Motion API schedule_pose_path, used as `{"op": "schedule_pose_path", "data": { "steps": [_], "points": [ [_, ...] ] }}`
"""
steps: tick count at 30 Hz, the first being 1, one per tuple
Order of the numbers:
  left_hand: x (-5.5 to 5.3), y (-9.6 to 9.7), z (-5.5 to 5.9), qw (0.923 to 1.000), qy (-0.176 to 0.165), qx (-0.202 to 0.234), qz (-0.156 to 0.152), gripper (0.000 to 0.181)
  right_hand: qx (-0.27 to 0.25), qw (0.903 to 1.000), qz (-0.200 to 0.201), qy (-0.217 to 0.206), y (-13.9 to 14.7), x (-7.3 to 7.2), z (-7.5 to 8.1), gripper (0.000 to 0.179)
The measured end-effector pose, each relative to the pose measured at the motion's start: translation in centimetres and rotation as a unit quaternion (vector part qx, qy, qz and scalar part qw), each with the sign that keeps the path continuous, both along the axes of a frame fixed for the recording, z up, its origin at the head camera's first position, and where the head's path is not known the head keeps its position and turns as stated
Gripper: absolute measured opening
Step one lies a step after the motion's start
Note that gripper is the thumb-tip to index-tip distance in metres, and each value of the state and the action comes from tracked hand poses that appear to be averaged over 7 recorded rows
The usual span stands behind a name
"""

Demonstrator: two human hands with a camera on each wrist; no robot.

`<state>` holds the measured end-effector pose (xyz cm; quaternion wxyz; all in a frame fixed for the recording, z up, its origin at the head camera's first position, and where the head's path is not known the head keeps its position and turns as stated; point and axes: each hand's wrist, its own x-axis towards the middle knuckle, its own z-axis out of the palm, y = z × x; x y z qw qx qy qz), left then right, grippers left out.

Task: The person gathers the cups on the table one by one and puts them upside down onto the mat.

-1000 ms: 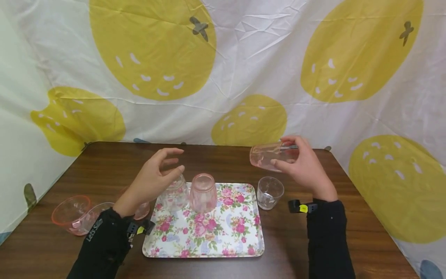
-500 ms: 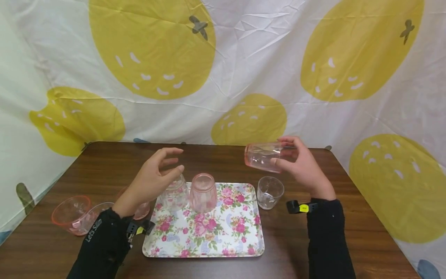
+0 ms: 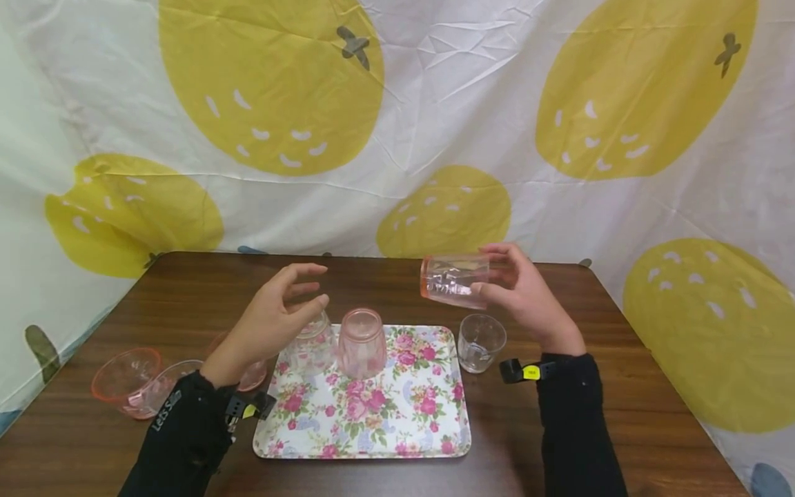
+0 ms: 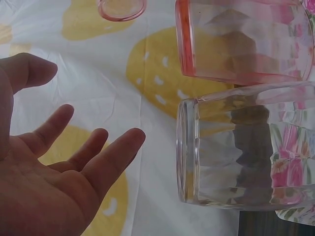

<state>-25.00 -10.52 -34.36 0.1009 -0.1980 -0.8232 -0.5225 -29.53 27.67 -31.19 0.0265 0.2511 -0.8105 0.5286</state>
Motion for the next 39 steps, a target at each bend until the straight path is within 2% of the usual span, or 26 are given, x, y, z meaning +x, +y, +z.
{"op": "schedule_pose_path", "data": {
  "steps": [6, 12, 20, 24, 31, 39],
  "points": [
    [0.0, 0.1, -0.1, 1.0, -0.001, 0.005, -0.005, 0.046, -0.008, 0.9998, 0.02, 0.0, -1.0, 0.1, 0.1, 0.052],
    [-0.1, 0.0, -0.2, 0.9997, 0.006, 0.015, -0.019, 0.051, -0.031, 0.9981, 0.051, -0.016, -2.2, -0.1, 0.0, 0.052],
    [0.1, 0.2, -0.2, 0.9985, 0.004, 0.039, -0.039, 0.057, -0.024, 0.997, 0.071, -0.02, -3.5, 0.0, -0.1, 0.053],
    [0.2, 0.3, 0.0, 0.9978, 0.004, 0.045, -0.048, 0.06, -0.039, 0.9945, 0.095, -0.022, -4.0, 0.2, -0.1, 0.051],
    [-1.1, -0.2, 0.0, 0.9961, 0.008, 0.052, -0.07, 0.061, -0.06, 0.9897, 0.127, -0.026, -5.6, 0.0, 0.1, 0.05],
    [-2.6, -0.9, -0.1, 0.9921, 0.013, 0.071, -0.103, 0.062, -0.061, 0.991, 0.117, -0.024, -7.6, -0.8, -0.2, 0.054]
  ]
}}
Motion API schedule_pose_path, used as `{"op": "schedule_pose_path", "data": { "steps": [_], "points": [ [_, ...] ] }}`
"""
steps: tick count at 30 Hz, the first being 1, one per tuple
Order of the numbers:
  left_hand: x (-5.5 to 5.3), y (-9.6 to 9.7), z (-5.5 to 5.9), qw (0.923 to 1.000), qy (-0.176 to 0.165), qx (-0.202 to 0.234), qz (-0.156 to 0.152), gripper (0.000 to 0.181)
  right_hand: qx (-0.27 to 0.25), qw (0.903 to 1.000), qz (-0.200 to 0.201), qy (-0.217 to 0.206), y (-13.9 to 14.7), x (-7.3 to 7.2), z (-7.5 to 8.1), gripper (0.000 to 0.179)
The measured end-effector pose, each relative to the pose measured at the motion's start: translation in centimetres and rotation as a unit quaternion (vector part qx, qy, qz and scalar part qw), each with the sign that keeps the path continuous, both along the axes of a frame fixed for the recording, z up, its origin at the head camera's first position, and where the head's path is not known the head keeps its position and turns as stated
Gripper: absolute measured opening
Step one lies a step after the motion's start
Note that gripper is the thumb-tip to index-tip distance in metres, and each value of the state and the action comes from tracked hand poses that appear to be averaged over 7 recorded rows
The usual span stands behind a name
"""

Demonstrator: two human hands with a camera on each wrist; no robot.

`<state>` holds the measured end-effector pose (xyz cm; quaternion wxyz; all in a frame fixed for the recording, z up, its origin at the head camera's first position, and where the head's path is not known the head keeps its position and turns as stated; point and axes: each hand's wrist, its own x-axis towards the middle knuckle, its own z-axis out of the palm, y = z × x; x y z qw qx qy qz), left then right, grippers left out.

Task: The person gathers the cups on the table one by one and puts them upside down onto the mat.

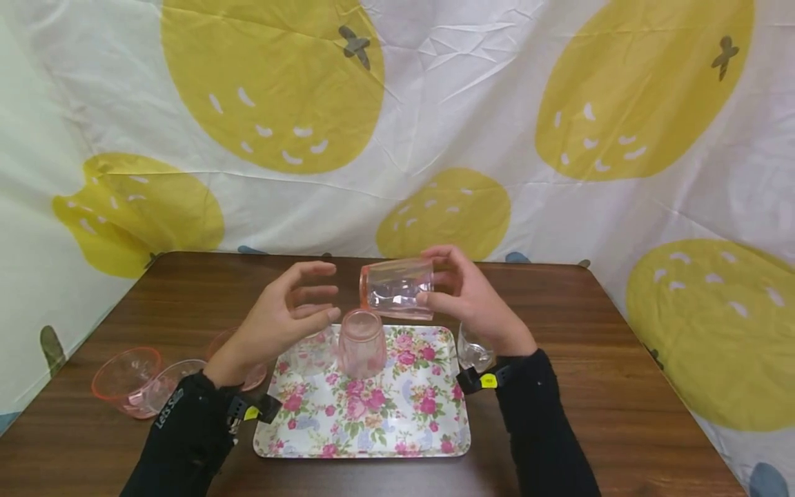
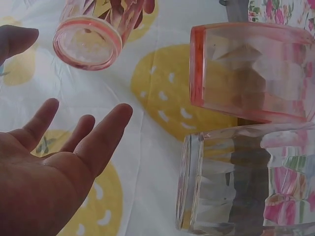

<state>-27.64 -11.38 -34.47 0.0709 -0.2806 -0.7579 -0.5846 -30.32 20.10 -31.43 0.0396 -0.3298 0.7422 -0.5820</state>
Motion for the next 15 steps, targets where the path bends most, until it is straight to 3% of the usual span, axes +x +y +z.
{"op": "schedule_pose_path", "data": {
  "steps": [15],
  "points": [
    [-1.3, -0.5, 0.1, 0.998, -0.009, 0.033, -0.053, 0.062, -0.007, 0.9996, -0.002, -0.026, -2.9, -0.4, 0.1, 0.058]
  ]
}}
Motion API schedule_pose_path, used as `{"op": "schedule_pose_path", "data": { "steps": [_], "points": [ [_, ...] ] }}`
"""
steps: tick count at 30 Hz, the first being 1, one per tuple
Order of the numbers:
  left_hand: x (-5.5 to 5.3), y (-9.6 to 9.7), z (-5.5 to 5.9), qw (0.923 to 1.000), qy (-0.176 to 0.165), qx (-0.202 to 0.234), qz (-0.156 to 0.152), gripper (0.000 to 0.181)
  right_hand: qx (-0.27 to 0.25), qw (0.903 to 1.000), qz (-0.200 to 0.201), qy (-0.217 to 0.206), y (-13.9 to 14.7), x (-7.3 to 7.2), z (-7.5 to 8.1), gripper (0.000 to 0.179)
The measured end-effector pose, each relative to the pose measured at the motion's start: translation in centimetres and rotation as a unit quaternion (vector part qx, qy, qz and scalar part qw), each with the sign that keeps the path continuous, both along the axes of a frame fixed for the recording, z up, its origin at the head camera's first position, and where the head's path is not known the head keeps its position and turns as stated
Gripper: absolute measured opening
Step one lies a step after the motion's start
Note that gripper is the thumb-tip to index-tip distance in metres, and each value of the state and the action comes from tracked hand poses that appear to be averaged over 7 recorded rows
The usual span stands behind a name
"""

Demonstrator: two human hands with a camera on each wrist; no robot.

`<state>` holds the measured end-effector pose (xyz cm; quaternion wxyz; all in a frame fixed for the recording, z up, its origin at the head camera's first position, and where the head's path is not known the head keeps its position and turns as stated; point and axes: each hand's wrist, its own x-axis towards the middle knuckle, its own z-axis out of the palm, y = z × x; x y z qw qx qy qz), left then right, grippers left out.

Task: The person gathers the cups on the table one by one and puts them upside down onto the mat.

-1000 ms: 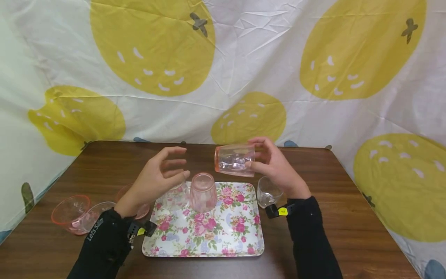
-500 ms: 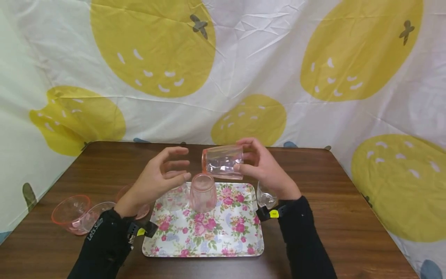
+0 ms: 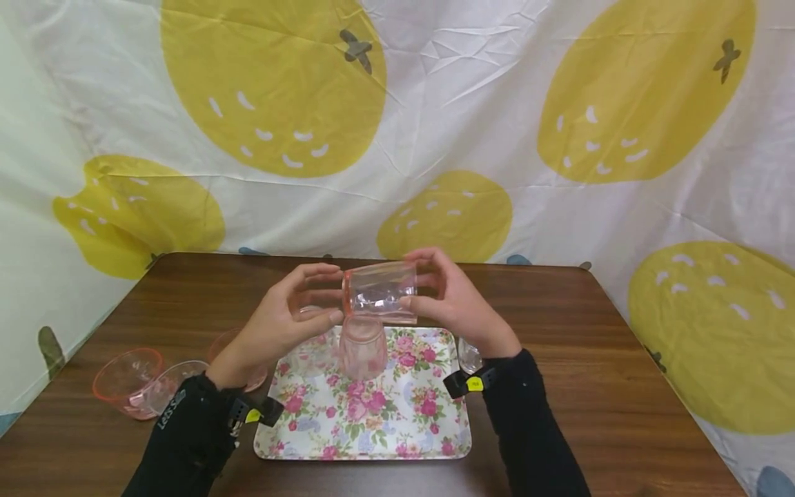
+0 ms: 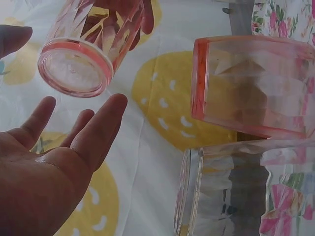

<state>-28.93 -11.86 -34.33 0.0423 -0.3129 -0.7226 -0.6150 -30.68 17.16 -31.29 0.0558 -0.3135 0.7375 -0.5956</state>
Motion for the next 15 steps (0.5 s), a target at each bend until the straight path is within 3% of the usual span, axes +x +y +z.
{"op": "schedule_pose_path", "data": {
  "steps": [15],
  "points": [
    [0.1, 0.2, -0.2, 0.9993, 0.003, 0.033, -0.016, 0.057, -0.002, 0.9995, 0.012, 0.028, -1.6, 0.2, -0.1, 0.061]
  ]
}}
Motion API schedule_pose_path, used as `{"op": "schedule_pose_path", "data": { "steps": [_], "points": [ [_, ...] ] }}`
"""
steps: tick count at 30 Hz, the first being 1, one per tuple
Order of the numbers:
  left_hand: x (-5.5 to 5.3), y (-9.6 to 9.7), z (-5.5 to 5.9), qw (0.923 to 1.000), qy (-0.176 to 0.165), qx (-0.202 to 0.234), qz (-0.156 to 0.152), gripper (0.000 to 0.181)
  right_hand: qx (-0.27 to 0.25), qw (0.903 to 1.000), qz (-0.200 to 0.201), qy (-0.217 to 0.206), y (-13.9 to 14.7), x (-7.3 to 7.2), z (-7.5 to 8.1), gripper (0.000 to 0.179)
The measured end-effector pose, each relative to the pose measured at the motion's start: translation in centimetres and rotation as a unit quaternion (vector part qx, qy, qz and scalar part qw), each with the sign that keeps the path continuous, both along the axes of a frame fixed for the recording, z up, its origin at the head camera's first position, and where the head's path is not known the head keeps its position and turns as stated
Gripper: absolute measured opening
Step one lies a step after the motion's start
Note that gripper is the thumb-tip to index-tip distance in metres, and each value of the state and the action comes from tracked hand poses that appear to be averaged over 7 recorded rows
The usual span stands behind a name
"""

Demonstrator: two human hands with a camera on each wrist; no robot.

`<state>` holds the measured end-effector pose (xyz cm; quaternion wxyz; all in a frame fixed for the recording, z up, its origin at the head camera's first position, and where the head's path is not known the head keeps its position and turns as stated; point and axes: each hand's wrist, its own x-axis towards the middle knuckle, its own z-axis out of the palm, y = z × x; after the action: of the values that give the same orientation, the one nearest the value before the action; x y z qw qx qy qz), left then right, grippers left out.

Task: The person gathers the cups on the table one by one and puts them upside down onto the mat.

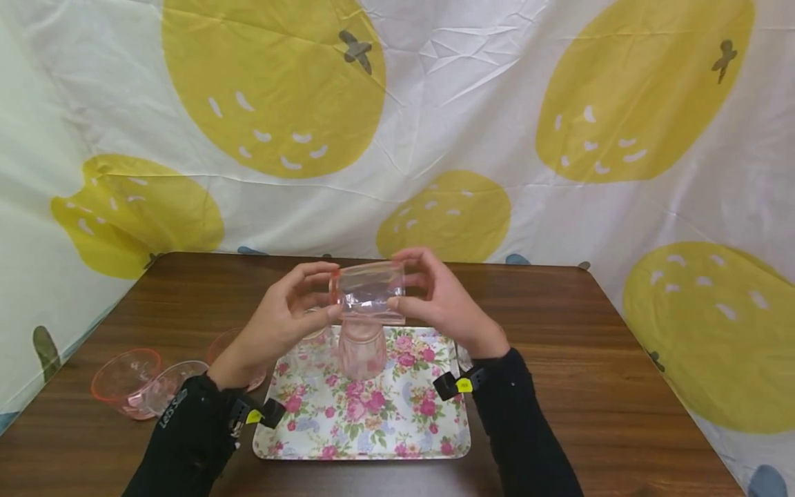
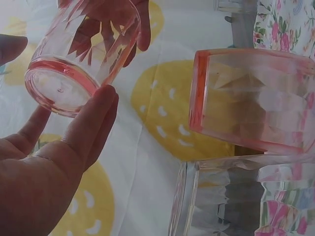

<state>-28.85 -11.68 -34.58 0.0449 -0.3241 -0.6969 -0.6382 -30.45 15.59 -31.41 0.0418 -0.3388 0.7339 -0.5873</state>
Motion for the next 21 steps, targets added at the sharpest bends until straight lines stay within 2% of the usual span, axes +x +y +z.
{"op": "schedule_pose_path", "data": {
  "steps": [6, 14, 21],
  "points": [
    [-0.08, 0.19, -0.1, 0.9999, -0.001, 0.013, 0.01, 0.054, -0.002, 1.0, -0.001, 0.001, -0.26, 0.13, -0.1, 0.06],
    [0.0, 0.2, 0.04, 0.9997, -0.018, 0.009, 0.016, 0.052, -0.001, 1.0, 0.001, 0.005, -0.21, 0.27, -0.2, 0.059],
    [0.06, 0.28, 0.02, 0.9997, -0.014, -0.001, 0.018, 0.056, -0.001, 0.9999, 0.01, 0.003, 0.11, 0.2, -0.39, 0.058]
  ]
}}
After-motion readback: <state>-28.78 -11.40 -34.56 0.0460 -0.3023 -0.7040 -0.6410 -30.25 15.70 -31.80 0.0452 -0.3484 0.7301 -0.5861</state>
